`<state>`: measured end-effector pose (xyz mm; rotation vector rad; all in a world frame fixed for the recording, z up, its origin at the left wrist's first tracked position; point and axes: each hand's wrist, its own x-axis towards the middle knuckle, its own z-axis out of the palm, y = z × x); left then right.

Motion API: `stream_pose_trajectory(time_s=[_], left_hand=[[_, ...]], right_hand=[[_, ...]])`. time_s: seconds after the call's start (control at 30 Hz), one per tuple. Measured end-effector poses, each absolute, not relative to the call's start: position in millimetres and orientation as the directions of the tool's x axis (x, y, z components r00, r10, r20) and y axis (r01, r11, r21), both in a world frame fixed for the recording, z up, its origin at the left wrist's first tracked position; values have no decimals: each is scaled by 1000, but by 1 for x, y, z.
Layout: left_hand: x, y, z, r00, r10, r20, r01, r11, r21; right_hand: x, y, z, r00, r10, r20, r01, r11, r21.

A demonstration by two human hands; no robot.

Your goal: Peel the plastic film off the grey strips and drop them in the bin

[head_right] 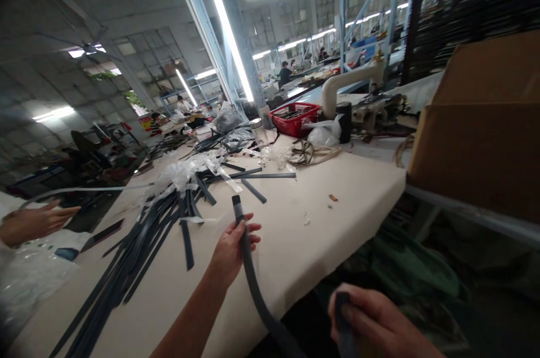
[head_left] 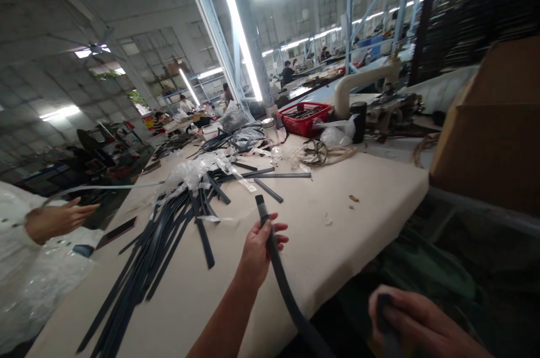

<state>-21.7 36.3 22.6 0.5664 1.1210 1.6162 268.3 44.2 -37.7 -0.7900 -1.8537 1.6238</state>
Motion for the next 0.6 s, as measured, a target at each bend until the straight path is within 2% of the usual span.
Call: stream_pose_trajectory(time_s=[0.03,0.07,0.17,0.27,0.4,0.5,0.6], left_hand=[[-18,33,26,-321,936,-146,-467,-22,884],[-19,33,30,-317,936,-152,-484,-22,875],[-37,51,46,-388,874,-293,-630,-20,776],[-63,73,55,-438,796,-419,-710,-20,704],[-75,64,47,-434,797,-420,-694,3,720],[-66,37,36,-486,791,-372,-636,-28,771],[-46,14,28,-415,861,-294,-534,31,845]], right_hand=[[257,50,-23,-722,692,-11,39,24,-999],[245,56,-10,-772,635,18,-1,26,-1000],[206,75,14,-834,550,47,-76,-30,-997],[178,77,15,-876,483,12,-96,-151,-984],[168,63,3,-907,421,-14,-103,-253,-962],[169,61,1,-877,481,-17,-119,-251,-961],[164,70,9,-778,626,53,-188,-152,-970]])
